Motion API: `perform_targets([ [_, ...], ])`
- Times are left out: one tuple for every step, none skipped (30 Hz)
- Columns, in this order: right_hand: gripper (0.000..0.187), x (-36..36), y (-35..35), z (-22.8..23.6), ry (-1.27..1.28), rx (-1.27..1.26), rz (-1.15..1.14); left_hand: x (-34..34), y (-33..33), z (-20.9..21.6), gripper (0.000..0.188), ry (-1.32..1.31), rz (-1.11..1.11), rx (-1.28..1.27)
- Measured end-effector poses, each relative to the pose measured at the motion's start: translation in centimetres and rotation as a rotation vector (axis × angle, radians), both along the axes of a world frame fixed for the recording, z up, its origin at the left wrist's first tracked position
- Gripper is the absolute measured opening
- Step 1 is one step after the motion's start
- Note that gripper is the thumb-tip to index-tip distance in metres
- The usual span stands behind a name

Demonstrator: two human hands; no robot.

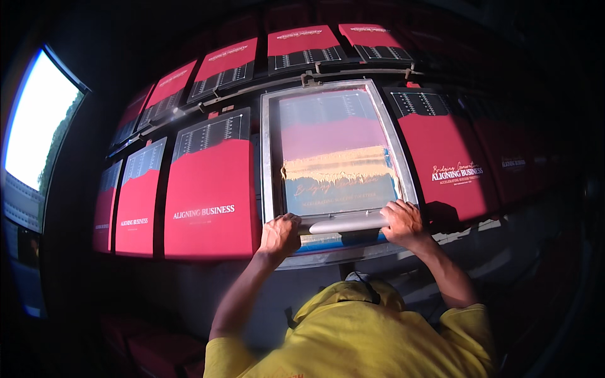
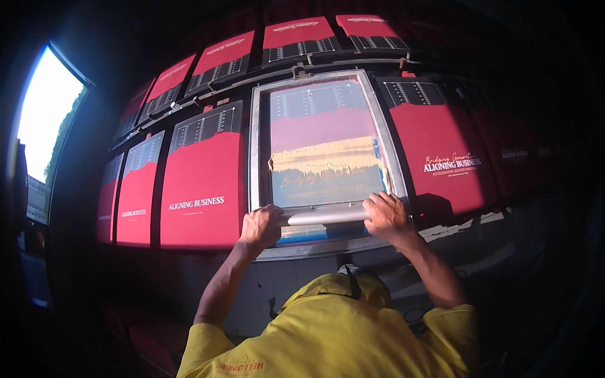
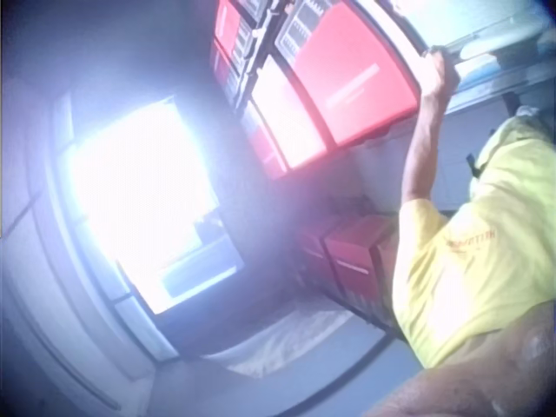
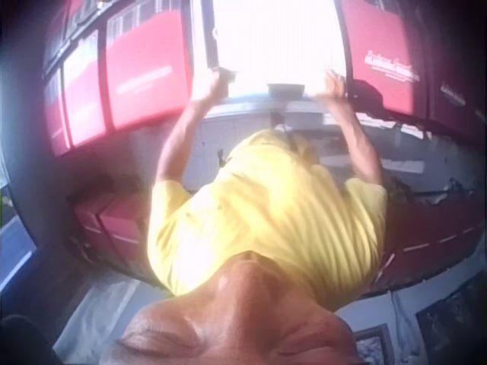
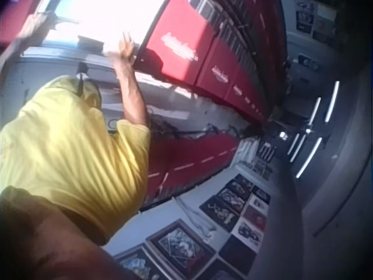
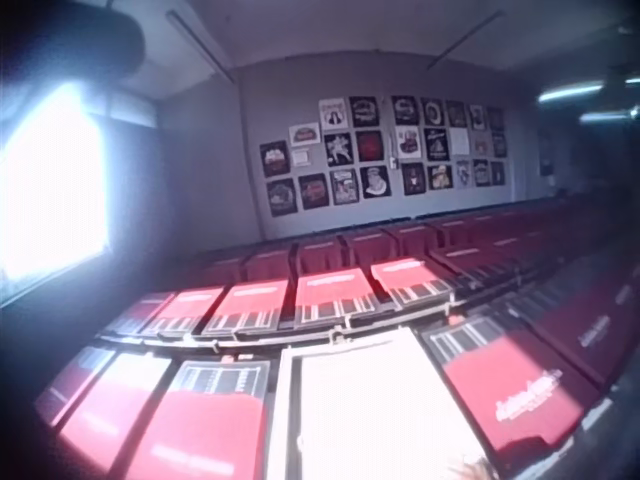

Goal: The person performs screen printing on a series of red t-shirts by using a squeegee to apply yellow ink through a stencil frame, lifting the frame, and moving to the next t-shirt on the production line.

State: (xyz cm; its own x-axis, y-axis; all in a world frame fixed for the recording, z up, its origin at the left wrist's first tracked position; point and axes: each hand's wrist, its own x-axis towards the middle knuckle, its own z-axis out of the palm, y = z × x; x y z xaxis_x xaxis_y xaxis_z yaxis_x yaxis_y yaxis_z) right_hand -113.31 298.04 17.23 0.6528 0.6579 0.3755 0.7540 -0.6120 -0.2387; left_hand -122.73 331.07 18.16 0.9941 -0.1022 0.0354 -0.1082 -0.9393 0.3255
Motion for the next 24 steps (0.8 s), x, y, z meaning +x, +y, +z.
perform_targets([
  [0.026, -0.8, -0.1, -0.3, -0.025, 0.024, 0.004, -1.1, -0.1, -0.8, 0.029, 0.004, 0.001, 0.016],
  [0.025, -1.4, -0.1, -0.3, -0.027, -0.015, 0.001, -2.1, -0.2, -1.7, 0.038, 0.008, 0.002, 0.031],
  [0.024, -2.3, -0.2, -0.2, -0.021, -0.058, -0.001, -3.0, -0.5, -2.6, 0.04, -0.031, -0.006, 0.041],
  [0.023, -3.0, -0.2, -0.5, -0.014, -0.1, -0.004, -3.6, -0.7, -3.6, 0.041, -0.069, -0.015, 0.052],
  [0.02, -3.3, -0.3, -1.6, -0.014, -0.136, -0.052, -4.1, -0.8, -4.9, 0.042, -0.163, -0.022, 0.06],
  [0.019, -3.1, -0.2, -2.3, -0.059, -0.122, -0.07, -4.0, -0.7, -5.4, 0.042, -0.161, -0.023, 0.074],
  [0.018, -2.9, 0.0, -3.0, -0.103, -0.108, -0.088, -3.8, -0.5, -5.9, 0.042, -0.158, -0.024, 0.088],
  [0.017, -2.6, 0.1, -3.6, -0.146, -0.095, -0.106, -3.5, -0.4, -6.3, 0.042, -0.155, -0.025, 0.102],
  [0.017, -1.6, 0.4, -3.7, -0.14, -0.096, -0.089, -2.7, 0.0, -6.1, 0.039, -0.115, -0.011, 0.098],
  [0.016, -0.4, 0.8, -3.8, -0.116, -0.115, -0.082, -1.6, 0.5, -6.1, 0.039, -0.14, -0.02, 0.118],
  [0.016, 1.2, 1.3, -3.9, -0.092, -0.135, -0.076, 0.0, 1.2, -6.1, 0.039, -0.14, -0.027, 0.123],
  [0.016, 2.8, 2.0, -3.9, -0.067, -0.158, -0.069, 1.9, 1.9, -5.8, 0.04, -0.141, -0.034, 0.125],
  [0.016, 4.6, 2.8, -3.9, -0.039, -0.136, -0.08, 3.8, 2.5, -5.5, 0.04, -0.129, -0.044, 0.11],
  [0.014, 6.5, 3.0, -4.8, -0.038, -0.165, -0.088, 5.7, 2.9, -5.1, 0.036, -0.116, -0.03, 0.105],
  [0.014, 8.4, 3.3, -5.4, -0.039, -0.134, -0.083, 7.6, 3.3, -4.6, 0.032, -0.041, -0.019, 0.123],
  [0.016, 10.2, 3.6, -5.6, -0.024, -0.171, -0.091, 9.3, 3.6, -3.9, 0.026, 0.006, -0.011, 0.115],
  [0.018, 11.4, 4.6, -4.1, 0.063, -0.175, -0.098, 10.4, 4.2, -4.0, 0.02, -0.058, -0.005, 0.099],
  [0.022, 12.5, 5.1, -3.4, 0.067, -0.146, -0.09, 11.5, 4.7, -4.0, 0.016, -0.134, -0.018, 0.061],
  [0.024, 13.8, 5.4, -2.6, 0.097, -0.159, -0.07, 12.5, 5.0, -3.1, 0.015, -0.073, -0.002, 0.067],
  [0.026, 14.3, 5.5, -2.1, 0.127, -0.172, -0.05, 12.8, 5.0, -2.2, 0.015, -0.013, 0.016, 0.073],
  [0.027, 14.2, 5.2, -2.4, 0.103, -0.15, -0.041, 12.5, 4.7, -1.8, 0.015, 0.004, 0.025, 0.08],
  [0.029, 14.1, 4.6, -3.0, 0.078, -0.127, -0.031, 12.2, 4.4, -1.4, 0.015, 0.019, 0.035, 0.089],
  [0.03, 13.8, 4.2, -3.3, 0.051, -0.103, -0.02, 11.7, 4.1, -0.9, 0.014, 0.033, 0.045, 0.098],
  [0.031, 12.3, 4.1, -2.3, 0.053, -0.102, -0.027, 10.3, 3.7, -0.5, 0.015, 0.033, 0.052, 0.096],
])
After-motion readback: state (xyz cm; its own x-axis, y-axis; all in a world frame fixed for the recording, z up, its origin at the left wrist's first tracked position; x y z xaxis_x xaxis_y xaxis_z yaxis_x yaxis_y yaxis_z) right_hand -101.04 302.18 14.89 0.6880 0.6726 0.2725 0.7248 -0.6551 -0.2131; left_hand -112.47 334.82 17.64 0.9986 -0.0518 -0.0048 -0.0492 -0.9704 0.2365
